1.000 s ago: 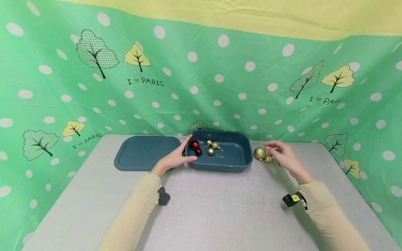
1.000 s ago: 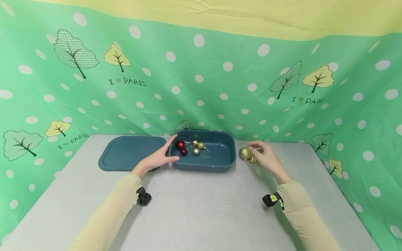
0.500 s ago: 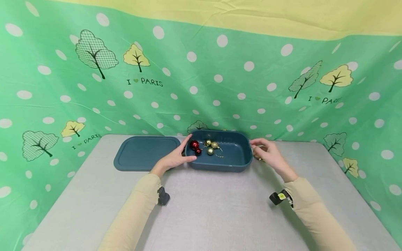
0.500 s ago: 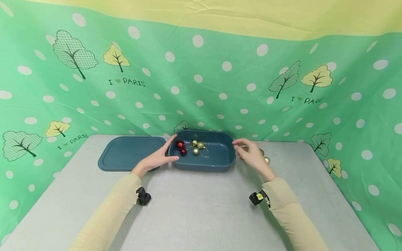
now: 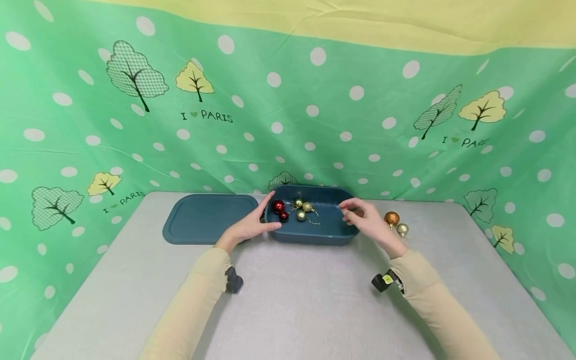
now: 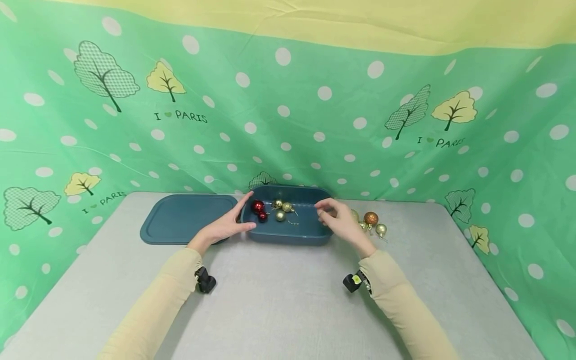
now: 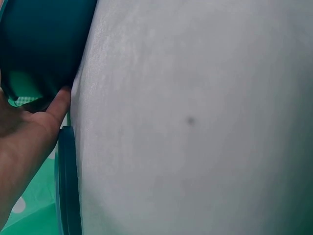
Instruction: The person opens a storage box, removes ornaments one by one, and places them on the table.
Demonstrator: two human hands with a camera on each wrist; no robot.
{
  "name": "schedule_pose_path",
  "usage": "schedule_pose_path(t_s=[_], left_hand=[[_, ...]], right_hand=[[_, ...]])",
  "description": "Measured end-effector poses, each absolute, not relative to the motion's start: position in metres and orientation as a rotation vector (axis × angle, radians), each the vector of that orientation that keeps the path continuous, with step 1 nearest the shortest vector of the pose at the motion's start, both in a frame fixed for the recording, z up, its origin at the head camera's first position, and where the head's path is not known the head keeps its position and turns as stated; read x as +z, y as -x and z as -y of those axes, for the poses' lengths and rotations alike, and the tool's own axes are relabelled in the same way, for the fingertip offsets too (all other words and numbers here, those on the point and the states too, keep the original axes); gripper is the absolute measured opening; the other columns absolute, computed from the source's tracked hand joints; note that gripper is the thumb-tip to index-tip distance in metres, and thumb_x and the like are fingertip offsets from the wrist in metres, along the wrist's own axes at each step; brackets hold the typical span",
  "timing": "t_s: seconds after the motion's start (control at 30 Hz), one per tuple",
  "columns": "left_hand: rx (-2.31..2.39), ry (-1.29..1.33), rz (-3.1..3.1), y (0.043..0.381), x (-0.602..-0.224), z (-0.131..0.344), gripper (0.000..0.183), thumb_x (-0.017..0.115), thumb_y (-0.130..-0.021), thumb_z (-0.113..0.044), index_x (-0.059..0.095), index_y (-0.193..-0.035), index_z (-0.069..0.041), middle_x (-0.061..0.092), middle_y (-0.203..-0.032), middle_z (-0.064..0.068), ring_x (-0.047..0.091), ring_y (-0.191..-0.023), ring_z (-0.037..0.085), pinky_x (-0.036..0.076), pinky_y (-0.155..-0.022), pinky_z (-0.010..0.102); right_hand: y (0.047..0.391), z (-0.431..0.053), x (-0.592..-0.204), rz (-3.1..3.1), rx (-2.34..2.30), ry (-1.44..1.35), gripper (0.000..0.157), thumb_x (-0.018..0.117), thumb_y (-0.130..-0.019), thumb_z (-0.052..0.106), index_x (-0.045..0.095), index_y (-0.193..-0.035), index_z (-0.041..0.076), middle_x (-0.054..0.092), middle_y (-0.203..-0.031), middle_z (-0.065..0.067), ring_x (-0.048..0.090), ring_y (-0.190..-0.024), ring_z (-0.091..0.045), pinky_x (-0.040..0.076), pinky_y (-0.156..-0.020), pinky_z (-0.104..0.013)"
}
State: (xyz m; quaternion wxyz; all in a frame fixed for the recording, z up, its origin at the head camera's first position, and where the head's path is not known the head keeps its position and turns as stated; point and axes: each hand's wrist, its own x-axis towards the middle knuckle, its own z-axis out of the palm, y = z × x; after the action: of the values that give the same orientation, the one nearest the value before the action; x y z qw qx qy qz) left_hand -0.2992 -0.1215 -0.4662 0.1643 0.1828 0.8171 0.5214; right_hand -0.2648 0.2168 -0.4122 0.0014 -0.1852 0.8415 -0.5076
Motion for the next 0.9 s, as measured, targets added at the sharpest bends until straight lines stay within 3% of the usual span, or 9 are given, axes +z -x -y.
schedule_pose_path(t_s=[0.07, 0.3, 0.63, 0.9], left_hand=[[1.489, -0.518, -2.328, 0.299, -0.466, 0.121, 0.098, 0.071, -0.090, -0.028, -0.001, -0.156, -0.035, -0.007, -0.161, 0.005, -0.003, -0.144, 0.035, 0.010, -0.108, 0.064], [1.499, -0.517, -2.317, 0.298, -0.465, 0.121, 0.098, 0.071, -0.090, -0.028, -0.001, -0.156, -0.036, -0.007, -0.161, 0.003, -0.004, -0.144, 0.034, 0.011, -0.108, 0.064], [1.498, -0.522, -2.320, 0.294, -0.464, 0.122, 0.095, 0.068, -0.092, -0.028, -0.004, -0.155, -0.037, -0.010, -0.160, 0.003, -0.007, -0.144, 0.035, 0.010, -0.107, 0.066], [1.492, -0.512, -2.323, 0.296, -0.466, 0.121, 0.094, 0.068, -0.092, -0.029, -0.002, -0.155, -0.038, -0.009, -0.161, 0.002, -0.006, -0.144, 0.035, 0.012, -0.107, 0.066]], right_hand=[[0.264, -0.210, -0.412, -2.659, -1.550, 0.618, 0.021, 0.054, -0.097, 0.002, 0.060, -0.116, -0.007, 0.062, -0.103, -0.020, 0.063, -0.087, -0.040, 0.054, -0.074, -0.047], [0.267, -0.191, -0.413, -2.689, -1.434, 0.724, 0.019, 0.055, -0.097, 0.003, 0.062, -0.114, -0.002, 0.063, -0.105, -0.020, 0.063, -0.086, -0.038, 0.051, -0.066, -0.032], [0.275, -0.168, -0.417, -2.650, -1.330, 0.865, 0.023, 0.054, -0.095, 0.006, 0.062, -0.116, -0.001, 0.061, -0.115, -0.021, 0.063, -0.093, -0.029, 0.051, -0.078, -0.039], [0.286, -0.155, -0.429, -2.614, -1.308, 0.697, 0.027, 0.056, -0.096, 0.006, 0.061, -0.122, -0.002, 0.060, -0.120, -0.018, 0.061, -0.099, -0.030, 0.050, -0.081, -0.040]])
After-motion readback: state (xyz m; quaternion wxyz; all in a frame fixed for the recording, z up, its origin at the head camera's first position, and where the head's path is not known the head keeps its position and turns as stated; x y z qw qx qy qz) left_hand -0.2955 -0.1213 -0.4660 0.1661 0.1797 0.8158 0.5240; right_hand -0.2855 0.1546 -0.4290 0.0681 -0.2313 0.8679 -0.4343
